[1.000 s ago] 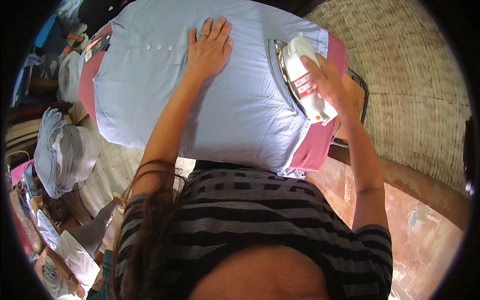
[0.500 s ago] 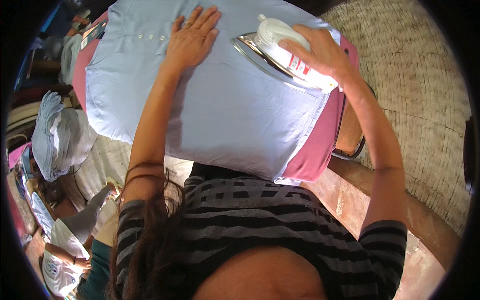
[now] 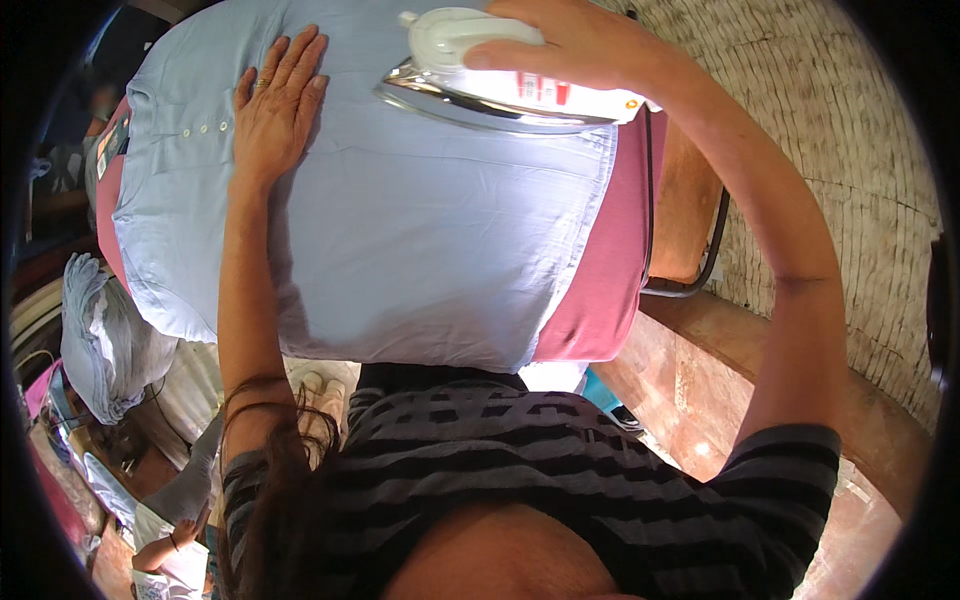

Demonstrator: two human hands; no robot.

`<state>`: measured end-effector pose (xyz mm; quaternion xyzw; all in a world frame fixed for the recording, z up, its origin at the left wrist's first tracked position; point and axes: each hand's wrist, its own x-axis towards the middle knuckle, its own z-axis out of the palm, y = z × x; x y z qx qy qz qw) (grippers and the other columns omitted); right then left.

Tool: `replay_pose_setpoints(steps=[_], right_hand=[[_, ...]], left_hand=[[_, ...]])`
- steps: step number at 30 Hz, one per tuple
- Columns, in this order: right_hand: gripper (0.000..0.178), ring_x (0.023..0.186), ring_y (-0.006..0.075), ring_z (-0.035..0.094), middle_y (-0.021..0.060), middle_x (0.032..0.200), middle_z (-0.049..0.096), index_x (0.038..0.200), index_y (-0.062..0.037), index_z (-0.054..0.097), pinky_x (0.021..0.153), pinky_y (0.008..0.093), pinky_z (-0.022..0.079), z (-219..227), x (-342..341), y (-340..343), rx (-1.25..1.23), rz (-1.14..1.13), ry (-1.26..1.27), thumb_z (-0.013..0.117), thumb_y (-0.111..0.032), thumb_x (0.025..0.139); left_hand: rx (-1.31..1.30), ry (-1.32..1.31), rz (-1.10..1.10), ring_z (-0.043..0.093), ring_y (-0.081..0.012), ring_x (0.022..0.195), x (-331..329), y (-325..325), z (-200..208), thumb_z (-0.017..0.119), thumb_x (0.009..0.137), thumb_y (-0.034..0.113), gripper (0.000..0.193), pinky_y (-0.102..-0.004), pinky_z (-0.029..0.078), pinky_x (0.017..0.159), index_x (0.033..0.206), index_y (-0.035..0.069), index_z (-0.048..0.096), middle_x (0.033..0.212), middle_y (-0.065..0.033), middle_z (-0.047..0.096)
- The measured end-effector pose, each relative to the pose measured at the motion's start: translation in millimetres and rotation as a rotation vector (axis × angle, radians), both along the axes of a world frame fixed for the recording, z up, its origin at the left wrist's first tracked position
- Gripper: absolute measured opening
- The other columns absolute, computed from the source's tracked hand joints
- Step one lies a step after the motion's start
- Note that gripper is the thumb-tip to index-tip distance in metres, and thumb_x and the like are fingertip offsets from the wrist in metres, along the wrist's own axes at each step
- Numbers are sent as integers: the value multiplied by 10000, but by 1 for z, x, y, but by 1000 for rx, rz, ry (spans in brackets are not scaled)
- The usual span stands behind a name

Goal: The person irons a light blue shirt on an ironing board, smoothing the fabric by hand and moving the iron across different sections of the garment.

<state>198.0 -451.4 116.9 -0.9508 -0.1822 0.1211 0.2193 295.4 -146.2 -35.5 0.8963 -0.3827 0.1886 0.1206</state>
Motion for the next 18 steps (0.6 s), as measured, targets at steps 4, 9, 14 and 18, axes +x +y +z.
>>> replay_pose_setpoints(steps=[4,9,14,18], right_hand=[[483,731,325,671,198,824,684,961,20,655,684,390,521,12,-27,-44,-31,-51,36,669,-456,882],[461,740,327,674,189,811,681,940,4,659,701,408,519,12,-32,-65,-55,-5,43,664,-453,887],[407,732,312,675,185,786,676,940,4,661,687,405,518,9,-24,-45,2,2,30,686,-398,882],[390,752,297,677,182,797,681,964,4,667,699,394,521,11,-35,-64,121,29,13,697,-375,878]], left_hand=[[-2,-5,-13,311,-172,1445,0,-2,-1,326,1041,428,465,-454,193,1166,1474,288,420,1547,104,366],[66,4,4,267,-168,1465,-2,-2,2,313,1043,368,468,-450,166,1181,1497,278,382,1571,82,325],[46,7,-28,263,-168,1467,1,-1,0,296,1044,382,476,-455,161,1182,1501,280,377,1571,78,326],[-1,29,-29,296,-160,1452,-1,2,1,320,1044,406,465,-447,182,1168,1481,278,414,1558,94,350]])
